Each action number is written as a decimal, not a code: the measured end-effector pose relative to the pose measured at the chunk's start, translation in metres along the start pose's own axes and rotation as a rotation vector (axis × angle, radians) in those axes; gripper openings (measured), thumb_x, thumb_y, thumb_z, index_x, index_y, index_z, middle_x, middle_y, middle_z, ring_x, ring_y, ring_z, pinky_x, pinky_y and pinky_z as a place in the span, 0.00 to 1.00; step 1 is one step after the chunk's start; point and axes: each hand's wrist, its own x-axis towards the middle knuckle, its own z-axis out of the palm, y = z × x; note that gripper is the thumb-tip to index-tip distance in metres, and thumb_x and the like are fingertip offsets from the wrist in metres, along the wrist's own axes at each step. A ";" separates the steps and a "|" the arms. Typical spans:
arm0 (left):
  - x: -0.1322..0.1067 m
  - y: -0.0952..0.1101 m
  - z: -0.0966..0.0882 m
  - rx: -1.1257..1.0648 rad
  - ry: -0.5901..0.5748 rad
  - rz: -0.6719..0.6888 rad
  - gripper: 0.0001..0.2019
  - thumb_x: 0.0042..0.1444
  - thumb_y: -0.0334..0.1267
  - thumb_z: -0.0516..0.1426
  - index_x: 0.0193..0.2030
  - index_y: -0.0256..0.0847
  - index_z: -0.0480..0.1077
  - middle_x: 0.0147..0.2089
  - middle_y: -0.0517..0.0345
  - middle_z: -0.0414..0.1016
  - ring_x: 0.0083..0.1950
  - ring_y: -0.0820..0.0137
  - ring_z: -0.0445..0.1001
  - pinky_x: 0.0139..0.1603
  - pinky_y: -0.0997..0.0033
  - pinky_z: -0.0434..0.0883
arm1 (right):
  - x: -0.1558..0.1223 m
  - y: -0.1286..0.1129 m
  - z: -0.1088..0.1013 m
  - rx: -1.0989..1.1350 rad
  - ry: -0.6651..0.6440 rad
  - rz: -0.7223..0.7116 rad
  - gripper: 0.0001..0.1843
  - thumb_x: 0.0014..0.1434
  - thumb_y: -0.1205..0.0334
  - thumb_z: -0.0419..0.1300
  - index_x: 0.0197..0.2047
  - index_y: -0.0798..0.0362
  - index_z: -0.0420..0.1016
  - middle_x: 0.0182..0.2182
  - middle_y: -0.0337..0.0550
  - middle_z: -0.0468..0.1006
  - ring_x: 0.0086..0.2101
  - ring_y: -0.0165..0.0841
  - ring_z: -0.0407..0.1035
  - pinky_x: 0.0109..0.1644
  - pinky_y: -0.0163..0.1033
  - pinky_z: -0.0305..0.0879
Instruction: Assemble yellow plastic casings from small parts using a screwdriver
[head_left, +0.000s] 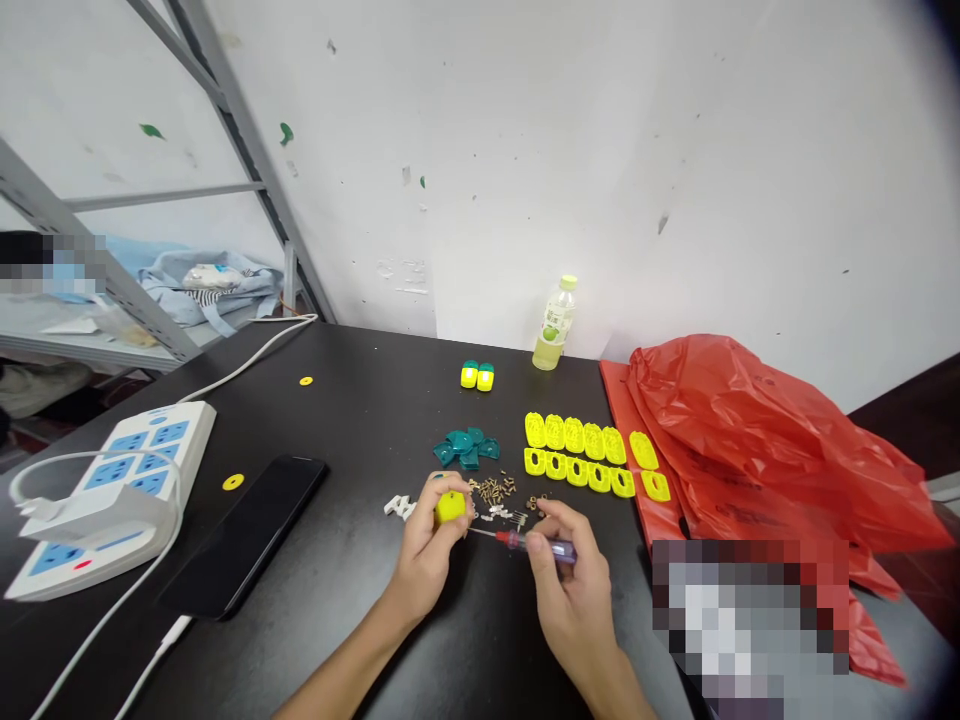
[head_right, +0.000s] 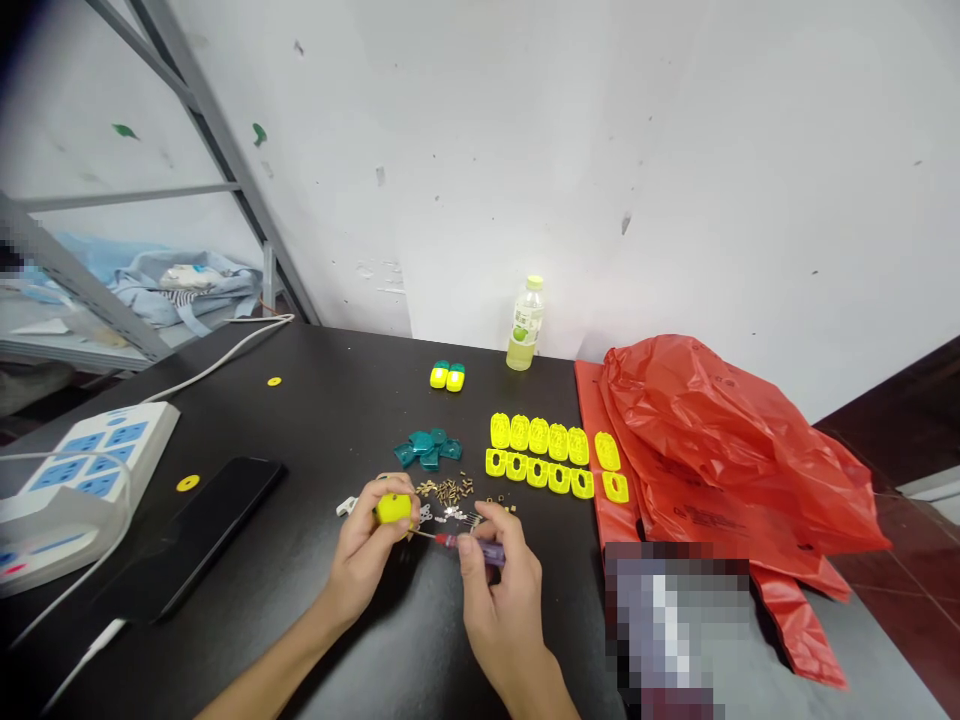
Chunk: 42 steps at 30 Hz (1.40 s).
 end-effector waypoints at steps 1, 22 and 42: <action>0.000 -0.001 0.000 -0.051 -0.001 -0.020 0.10 0.59 0.30 0.55 0.46 0.45 0.68 0.43 0.57 0.65 0.38 0.70 0.67 0.37 0.70 0.66 | -0.001 0.001 0.000 -0.014 0.014 -0.030 0.16 0.64 0.62 0.60 0.55 0.50 0.69 0.32 0.40 0.76 0.28 0.29 0.71 0.32 0.34 0.71; 0.005 0.001 0.003 -0.411 0.051 -0.241 0.16 0.51 0.28 0.57 0.48 0.43 0.68 0.36 0.59 0.70 0.34 0.73 0.68 0.34 0.73 0.65 | -0.003 -0.001 -0.003 -0.166 -0.055 -0.264 0.23 0.62 0.68 0.59 0.60 0.48 0.65 0.38 0.44 0.79 0.34 0.33 0.75 0.38 0.39 0.76; 0.007 0.001 0.000 -0.365 0.049 -0.233 0.17 0.52 0.29 0.56 0.50 0.44 0.67 0.34 0.60 0.70 0.33 0.72 0.65 0.32 0.73 0.62 | -0.002 -0.001 0.002 -0.075 -0.024 -0.234 0.24 0.59 0.72 0.60 0.58 0.49 0.66 0.36 0.42 0.79 0.35 0.33 0.77 0.39 0.37 0.77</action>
